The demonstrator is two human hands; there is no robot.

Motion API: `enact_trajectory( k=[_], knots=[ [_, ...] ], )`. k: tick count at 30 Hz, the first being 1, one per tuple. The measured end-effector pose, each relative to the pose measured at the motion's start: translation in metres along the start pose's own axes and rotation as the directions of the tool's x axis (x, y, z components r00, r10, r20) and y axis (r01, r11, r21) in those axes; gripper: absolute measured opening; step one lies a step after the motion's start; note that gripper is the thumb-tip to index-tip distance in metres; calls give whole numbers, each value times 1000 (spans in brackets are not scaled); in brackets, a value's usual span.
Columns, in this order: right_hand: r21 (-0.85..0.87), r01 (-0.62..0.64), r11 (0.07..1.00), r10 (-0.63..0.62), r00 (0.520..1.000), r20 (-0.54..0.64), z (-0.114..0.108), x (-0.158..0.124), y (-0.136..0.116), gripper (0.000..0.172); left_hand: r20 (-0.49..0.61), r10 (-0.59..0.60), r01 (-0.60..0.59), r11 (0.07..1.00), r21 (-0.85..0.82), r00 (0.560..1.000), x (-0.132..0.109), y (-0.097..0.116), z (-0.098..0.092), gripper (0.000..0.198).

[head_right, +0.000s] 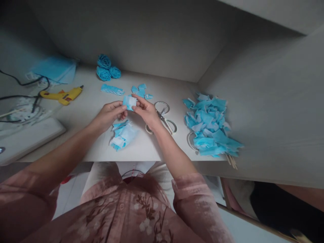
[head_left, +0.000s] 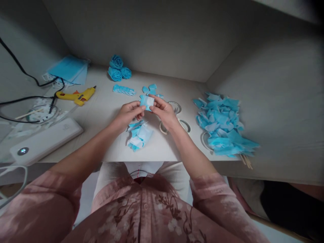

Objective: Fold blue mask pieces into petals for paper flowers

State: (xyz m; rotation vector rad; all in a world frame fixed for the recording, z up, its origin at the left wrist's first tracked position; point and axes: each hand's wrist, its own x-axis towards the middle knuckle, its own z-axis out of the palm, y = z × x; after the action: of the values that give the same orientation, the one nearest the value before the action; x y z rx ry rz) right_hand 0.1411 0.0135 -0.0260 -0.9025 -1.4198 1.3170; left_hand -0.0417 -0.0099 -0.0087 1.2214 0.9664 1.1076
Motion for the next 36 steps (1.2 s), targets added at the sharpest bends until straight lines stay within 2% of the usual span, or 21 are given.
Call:
enact_trajectory(
  k=[6,10,13,17,21,25,28,31,36],
  knots=[
    [-17,-29,999,30,1000,9,-1,-3,-8,55,-59,38,-36,999,29,998,3,-1,0,26],
    [-80,-46,996,46,999,-10,-7,-1,-19,47,-26,-4,5,998,56,1000,1,0,0,23],
    [-162,0,987,9,999,54,-7,6,-25,42,3,-10,10,997,74,1000,0,-1,1,26],
    [-313,123,942,-67,981,182,-2,14,-34,27,-7,-19,19,998,59,1000,-1,-2,3,26],
    [-468,331,819,-217,935,282,-3,10,-44,11,-14,-34,35,999,34,999,0,0,3,22],
    [-546,526,653,-383,850,361,-13,3,-43,12,11,-41,41,999,22,999,-1,2,3,21],
    [-562,563,605,-434,826,361,-19,0,-37,14,22,-45,44,998,43,999,-1,1,3,23],
    [-557,533,637,-407,846,344,-21,0,-35,17,26,-40,39,998,45,999,0,-3,2,25],
    [-476,351,806,-233,928,290,-18,7,-30,44,37,-11,9,999,53,999,1,-9,1,28]
  ],
)
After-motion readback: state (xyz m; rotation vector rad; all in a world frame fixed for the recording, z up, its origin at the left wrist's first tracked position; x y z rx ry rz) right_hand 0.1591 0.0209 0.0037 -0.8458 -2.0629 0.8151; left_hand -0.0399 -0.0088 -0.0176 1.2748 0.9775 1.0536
